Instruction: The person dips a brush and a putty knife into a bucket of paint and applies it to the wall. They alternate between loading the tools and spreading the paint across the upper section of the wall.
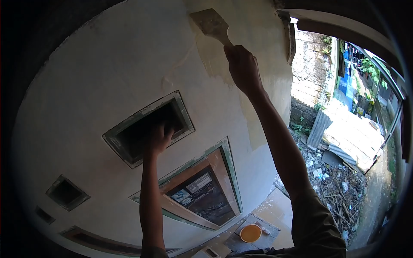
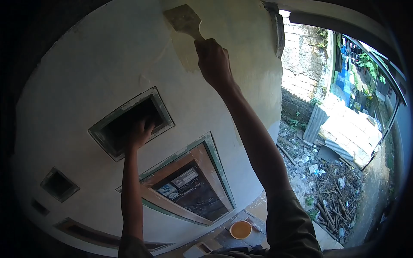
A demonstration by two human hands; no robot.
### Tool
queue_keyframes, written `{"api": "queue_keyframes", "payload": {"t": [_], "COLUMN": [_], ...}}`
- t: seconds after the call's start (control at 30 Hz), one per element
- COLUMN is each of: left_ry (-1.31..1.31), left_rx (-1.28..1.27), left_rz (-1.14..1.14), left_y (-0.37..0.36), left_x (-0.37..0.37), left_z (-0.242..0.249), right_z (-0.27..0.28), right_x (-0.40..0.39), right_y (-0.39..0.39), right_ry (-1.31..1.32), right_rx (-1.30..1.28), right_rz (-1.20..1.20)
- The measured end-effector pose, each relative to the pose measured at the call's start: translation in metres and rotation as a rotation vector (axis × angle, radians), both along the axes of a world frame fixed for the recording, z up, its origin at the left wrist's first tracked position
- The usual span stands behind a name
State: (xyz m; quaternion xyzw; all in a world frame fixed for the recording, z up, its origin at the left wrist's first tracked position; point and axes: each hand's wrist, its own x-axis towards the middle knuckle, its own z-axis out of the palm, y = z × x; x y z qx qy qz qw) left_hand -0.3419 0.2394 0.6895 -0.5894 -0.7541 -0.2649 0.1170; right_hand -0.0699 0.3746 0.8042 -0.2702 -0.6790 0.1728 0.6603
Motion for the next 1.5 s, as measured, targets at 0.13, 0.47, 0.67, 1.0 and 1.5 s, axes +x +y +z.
{"api": "queue_keyframes", "payload": {"t": [0.13, 0.47, 0.67, 1.0, 1.5], "left_ry": [-0.028, -0.017, 0.000, -0.019, -0.023], "left_rx": [-0.022, -0.036, -0.030, -0.087, -0.030], "left_rz": [-0.015, -0.020, -0.015, 0.001, -0.042], "left_y": [-0.004, 0.001, 0.002, 0.003, 0.006], "left_x": [0.007, 0.000, -0.004, -0.004, -0.012], "left_z": [0.006, 0.002, -0.001, 0.003, -0.005], "right_z": [-0.016, -0.174, -0.146, -0.129, -0.160], "right_x": [-0.006, 0.018, 0.028, 0.011, 0.035], "right_y": [0.006, -0.012, -0.011, 0.015, 0.003], "right_ry": [-0.014, -0.143, -0.066, -0.102, 0.394], "right_rx": [0.048, -0.121, -0.105, -0.016, -0.751], "right_rz": [0.026, 0.069, 0.015, 0.027, 1.197]}}
